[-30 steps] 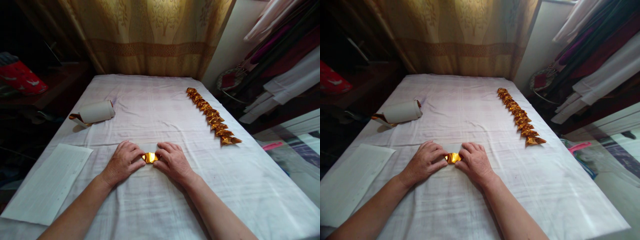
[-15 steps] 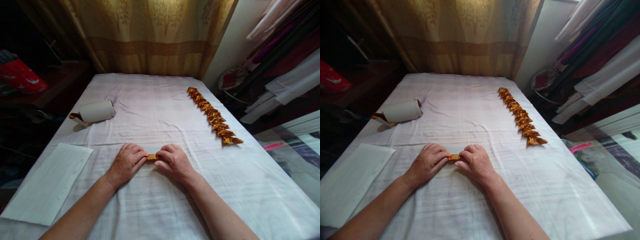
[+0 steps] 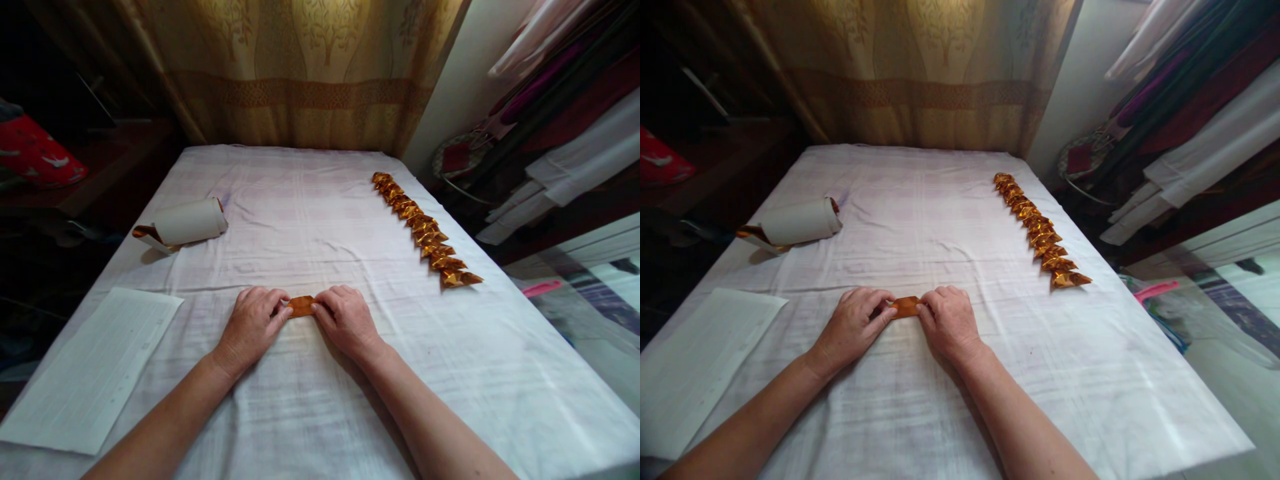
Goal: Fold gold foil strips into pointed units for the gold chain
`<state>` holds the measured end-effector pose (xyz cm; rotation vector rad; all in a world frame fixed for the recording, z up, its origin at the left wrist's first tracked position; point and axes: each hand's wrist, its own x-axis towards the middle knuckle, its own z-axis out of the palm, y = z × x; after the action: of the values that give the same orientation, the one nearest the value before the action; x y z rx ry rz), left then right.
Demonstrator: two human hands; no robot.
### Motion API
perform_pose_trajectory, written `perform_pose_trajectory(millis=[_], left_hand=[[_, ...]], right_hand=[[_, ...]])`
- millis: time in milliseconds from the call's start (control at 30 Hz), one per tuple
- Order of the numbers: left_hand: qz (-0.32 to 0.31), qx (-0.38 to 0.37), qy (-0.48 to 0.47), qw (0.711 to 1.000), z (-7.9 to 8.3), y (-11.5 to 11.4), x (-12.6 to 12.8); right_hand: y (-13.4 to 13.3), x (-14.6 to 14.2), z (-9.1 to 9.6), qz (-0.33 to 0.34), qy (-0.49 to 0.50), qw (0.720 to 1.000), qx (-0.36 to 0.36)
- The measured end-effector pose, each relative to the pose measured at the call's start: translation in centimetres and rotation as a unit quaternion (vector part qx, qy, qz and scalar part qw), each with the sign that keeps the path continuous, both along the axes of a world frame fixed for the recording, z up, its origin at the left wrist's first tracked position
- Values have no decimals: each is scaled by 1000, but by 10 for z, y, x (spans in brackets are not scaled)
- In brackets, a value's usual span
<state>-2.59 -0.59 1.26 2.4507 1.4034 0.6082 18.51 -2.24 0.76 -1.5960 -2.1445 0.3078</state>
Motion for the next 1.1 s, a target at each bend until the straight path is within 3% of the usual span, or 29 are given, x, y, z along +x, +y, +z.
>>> perform_pose_trajectory(millis=[500,767,933,1100], left_hand=[[37,79,91,992,-2,-10,9],[29,52,72,996,-2,-11,8],[37,63,61,995,-3,-11,10],[43,58,54,996,-4,-11,10]], right_hand=[[0,-6,-5,-46,5,999,19],[0,-5,-8,-39,-17,999,32],[-9,-14,-4,25,-40,998,51],[-17,-24,-2,119,-89,989,-24]])
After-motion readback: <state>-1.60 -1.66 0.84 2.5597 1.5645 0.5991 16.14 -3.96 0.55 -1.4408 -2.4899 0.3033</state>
